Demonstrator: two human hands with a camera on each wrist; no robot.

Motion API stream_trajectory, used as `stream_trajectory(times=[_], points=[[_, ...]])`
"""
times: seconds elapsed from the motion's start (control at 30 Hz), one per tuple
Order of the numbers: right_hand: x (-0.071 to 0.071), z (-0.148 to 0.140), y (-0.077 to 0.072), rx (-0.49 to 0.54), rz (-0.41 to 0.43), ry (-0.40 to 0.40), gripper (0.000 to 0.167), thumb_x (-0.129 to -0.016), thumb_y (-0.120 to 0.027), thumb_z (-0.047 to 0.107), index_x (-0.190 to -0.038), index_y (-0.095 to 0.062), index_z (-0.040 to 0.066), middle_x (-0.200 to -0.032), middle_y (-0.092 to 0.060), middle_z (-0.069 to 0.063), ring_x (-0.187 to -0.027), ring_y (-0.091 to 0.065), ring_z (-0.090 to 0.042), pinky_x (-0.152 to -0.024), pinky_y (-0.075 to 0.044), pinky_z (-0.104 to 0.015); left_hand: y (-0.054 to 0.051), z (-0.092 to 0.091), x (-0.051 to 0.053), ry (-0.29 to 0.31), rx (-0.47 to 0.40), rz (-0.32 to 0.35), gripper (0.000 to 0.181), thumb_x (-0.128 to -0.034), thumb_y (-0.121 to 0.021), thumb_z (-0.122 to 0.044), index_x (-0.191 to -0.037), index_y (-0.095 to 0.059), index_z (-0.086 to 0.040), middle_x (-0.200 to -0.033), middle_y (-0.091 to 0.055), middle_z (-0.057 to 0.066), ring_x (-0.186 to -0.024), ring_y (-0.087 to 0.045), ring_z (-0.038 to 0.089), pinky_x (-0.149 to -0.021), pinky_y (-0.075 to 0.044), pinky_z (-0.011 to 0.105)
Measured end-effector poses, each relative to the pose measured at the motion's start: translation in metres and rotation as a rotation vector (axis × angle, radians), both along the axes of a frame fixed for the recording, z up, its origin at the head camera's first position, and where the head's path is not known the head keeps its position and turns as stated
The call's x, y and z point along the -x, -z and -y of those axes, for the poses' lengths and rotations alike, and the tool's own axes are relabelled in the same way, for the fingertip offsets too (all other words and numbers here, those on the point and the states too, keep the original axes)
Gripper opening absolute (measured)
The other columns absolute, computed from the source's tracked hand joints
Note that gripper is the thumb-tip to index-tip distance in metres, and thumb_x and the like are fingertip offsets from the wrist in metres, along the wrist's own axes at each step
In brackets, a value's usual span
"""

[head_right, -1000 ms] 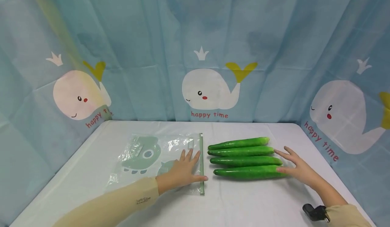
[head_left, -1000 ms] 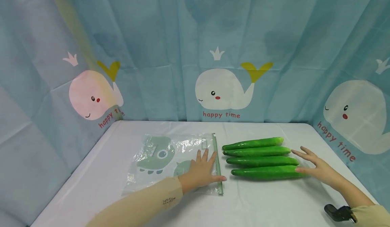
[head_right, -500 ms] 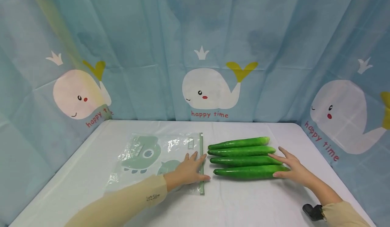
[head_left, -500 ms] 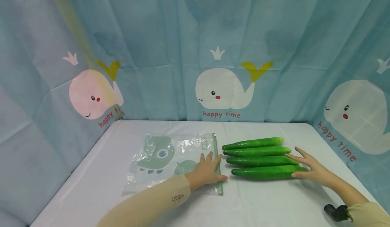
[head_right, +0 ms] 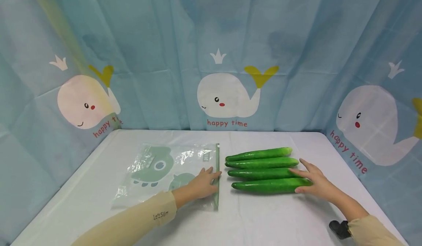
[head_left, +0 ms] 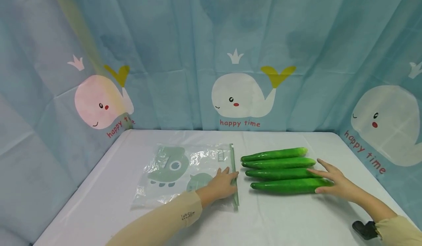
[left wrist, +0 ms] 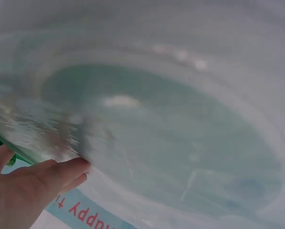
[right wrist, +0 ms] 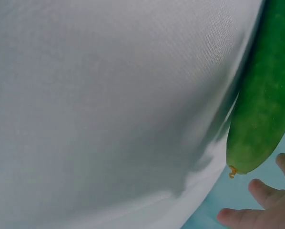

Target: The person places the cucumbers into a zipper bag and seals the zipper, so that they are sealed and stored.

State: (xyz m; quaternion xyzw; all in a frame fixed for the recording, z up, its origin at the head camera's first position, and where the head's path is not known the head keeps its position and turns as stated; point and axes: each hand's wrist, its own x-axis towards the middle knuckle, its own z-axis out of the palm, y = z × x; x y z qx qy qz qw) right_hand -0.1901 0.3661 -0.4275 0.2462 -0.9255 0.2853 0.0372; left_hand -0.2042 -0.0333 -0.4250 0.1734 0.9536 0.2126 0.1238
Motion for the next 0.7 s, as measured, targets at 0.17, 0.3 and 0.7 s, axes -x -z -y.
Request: stream_trajectory(times=[0.17, 0.3, 0.7], points=[[0.000, 0.003, 0.002, -0.053, -0.001, 0.024, 0.068, -0.073, -0.080, 0.016, -0.136, -0.058, 0.027, -0.142, -0.025, -0.040, -0.122, -0.021, -0.068, -0.081, -0.024, -0.080, -0.001, 0.001, -0.001, 0.019, -0.024, -0.007, 0.052, -0.0852, -0.055, -0.015, -0.134, -0.055, 0.004, -0.148, -0.038, 0.025, -0.137, -0.028, 0.050, -0.107, -0.031, 0.057], [0.000, 0.003, 0.004, -0.082, -0.015, 0.023, 0.064, -0.073, -0.080, 0.018, -0.134, -0.061, 0.020, -0.149, -0.022, -0.034, -0.122, -0.022, -0.067, -0.082, -0.025, -0.079, -0.003, 0.002, -0.003, -0.001, -0.065, -0.019, 0.053, -0.0850, -0.060, -0.012, -0.134, -0.052, 0.008, -0.148, -0.038, 0.025, -0.135, -0.032, 0.050, -0.106, -0.032, 0.056], [0.000, 0.004, 0.010, -0.134, -0.130, 0.008, 0.061, -0.068, -0.082, 0.017, -0.128, -0.066, 0.023, -0.160, -0.016, -0.004, -0.120, -0.028, -0.065, -0.080, -0.029, -0.079, -0.007, 0.012, -0.009, -0.072, -0.239, -0.031, 0.064, -0.0744, -0.065, 0.006, -0.136, -0.046, 0.013, -0.151, -0.032, 0.025, -0.135, -0.035, 0.045, -0.108, -0.031, 0.052]])
